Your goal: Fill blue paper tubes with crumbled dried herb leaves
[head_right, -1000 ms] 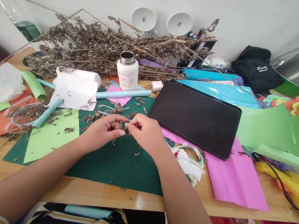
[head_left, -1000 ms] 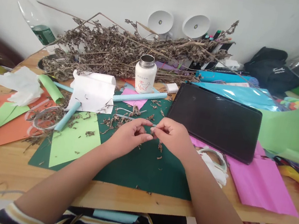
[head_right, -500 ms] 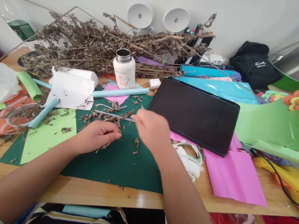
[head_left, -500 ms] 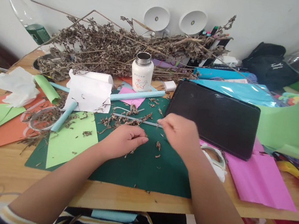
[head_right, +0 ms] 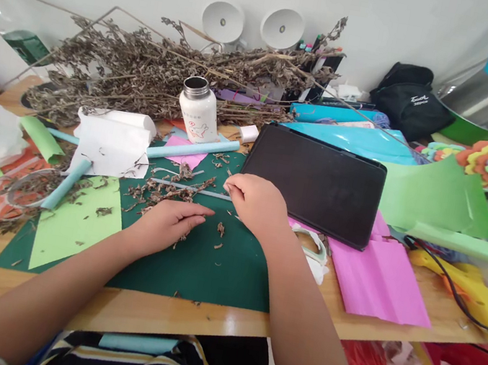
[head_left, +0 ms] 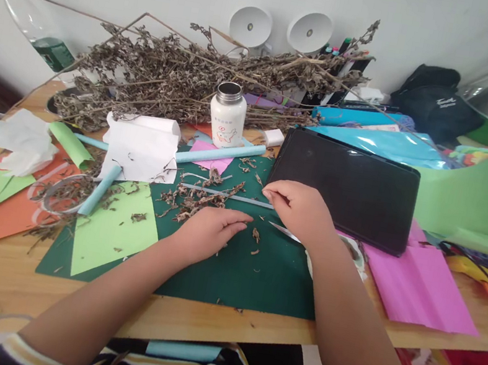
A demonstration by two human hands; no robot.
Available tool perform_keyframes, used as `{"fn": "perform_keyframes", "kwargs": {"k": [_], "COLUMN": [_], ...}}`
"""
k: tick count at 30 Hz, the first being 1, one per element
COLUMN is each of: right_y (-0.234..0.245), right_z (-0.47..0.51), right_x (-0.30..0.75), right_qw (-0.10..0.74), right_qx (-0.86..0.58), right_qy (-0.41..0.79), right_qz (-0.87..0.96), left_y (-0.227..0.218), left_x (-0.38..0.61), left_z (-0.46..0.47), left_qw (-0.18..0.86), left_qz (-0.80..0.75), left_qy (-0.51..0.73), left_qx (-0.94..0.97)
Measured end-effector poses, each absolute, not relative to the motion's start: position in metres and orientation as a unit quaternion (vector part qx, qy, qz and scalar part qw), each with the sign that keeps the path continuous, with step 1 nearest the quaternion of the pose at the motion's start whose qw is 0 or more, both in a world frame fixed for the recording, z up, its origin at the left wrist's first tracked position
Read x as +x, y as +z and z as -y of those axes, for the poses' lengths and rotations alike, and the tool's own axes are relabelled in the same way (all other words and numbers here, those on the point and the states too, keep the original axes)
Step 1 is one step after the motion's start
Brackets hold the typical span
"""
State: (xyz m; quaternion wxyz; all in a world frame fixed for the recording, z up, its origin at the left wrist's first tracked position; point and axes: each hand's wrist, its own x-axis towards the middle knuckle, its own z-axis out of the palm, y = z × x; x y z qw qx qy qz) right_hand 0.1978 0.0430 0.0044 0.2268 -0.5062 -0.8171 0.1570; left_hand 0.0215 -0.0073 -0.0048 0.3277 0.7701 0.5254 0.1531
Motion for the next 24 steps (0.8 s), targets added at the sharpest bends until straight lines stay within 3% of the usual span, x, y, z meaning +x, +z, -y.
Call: {"fn": "perform_keyframes", "kwargs": {"k": [5,10,24], "right_y": [0.002,0.001,0.023], "right_z": [-0.043,-0.044,-0.086], "right_x": [0.198,0.198,0.162], "right_qw": [0.205,0.210,0.148], "right_qx": [-0.504,-0.548,-0.584], "right_qy": [0.182,0.196,0.095], "right_qz": [0.819,0.786,0.792], "left_y": [-0.004,0.001,-0.002], "left_x": [0.022,0.002,-0.031], "left_z": [0.009,0.004,-0.014], "left_qw": [0.314,0.333,0.404], "left_qz": [-0.525,-0.579,-0.587], "left_qy": [0.115,0.284,0.487], "left_qx": [0.782,0.688,0.505]}}
